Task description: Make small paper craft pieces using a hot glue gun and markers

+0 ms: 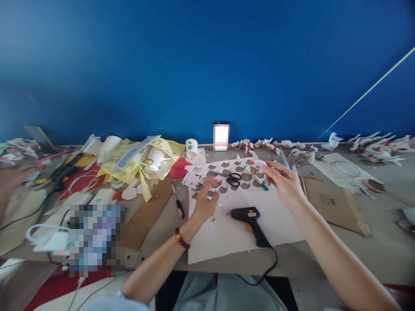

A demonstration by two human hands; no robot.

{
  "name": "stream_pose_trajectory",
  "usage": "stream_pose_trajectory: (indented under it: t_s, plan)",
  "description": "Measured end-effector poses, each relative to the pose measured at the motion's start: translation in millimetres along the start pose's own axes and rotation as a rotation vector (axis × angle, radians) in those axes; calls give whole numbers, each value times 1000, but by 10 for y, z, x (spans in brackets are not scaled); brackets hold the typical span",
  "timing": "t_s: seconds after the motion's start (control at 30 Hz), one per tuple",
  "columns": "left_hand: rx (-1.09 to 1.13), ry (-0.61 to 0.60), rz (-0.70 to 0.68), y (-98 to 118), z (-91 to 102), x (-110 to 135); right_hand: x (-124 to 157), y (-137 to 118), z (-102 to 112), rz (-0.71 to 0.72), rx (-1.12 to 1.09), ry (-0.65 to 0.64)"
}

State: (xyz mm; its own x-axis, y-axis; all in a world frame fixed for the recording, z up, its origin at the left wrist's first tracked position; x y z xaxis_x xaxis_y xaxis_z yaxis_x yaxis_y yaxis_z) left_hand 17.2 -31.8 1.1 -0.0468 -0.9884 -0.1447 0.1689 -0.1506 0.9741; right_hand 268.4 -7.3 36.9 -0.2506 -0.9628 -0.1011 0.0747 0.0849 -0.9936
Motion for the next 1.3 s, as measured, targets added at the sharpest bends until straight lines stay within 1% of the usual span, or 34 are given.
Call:
stream_pose_trajectory:
  t_s: [0.07, 0.17, 0.23, 0.3, 0.4, 0.47, 0.57, 0.8, 0.87, 1.07, 1.3]
  plan:
    - [-1, -25, 54, 13, -6, 10, -317, 92, 140, -13, 54, 100]
    - [-22, -46, 102, 57, 3, 22, -843, 266, 302, 8, 241, 155]
    - [-41, -57, 108, 77, 10, 26, -1159, 353, 390, 100, 427, 189]
    - [-63, -74, 102, 72, 11, 28, -1403, 431, 458, 172, 596, 226]
    - [-71, -98, 80, 33, 4, 30, -1609, 559, 513, 191, 732, 224]
    - [-40, -117, 67, 4, -5, 31, -1645, 637, 520, 186, 780, 213]
    - [-3, -152, 73, -24, -20, 30, -1609, 709, 499, 183, 844, 225]
    - [-53, -166, 76, -21, -28, 15, -1533, 674, 381, 194, 943, 218]
    - [-52, -170, 69, -23, -27, 10, -1530, 659, 377, 197, 947, 227]
    - [-53, -160, 60, -35, -20, 2, -1529, 665, 392, 247, 907, 185]
    - [-62, -149, 75, 25, -11, 11, -1545, 669, 389, 303, 891, 185]
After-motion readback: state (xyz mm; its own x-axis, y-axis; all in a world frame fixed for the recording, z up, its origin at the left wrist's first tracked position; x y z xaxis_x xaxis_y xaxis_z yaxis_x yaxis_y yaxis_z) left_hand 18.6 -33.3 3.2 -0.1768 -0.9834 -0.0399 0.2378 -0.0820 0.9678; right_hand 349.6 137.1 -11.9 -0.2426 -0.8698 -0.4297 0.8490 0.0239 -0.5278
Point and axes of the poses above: each hand's wrist, its own x-axis away from the middle knuckle, its own z-axis out of the back of the hand, y = z × x, the point moved 3 cm from there along -x, towards the middle knuckle, and after that the axes turned 1 degree about -y, right-handed, at the moved point
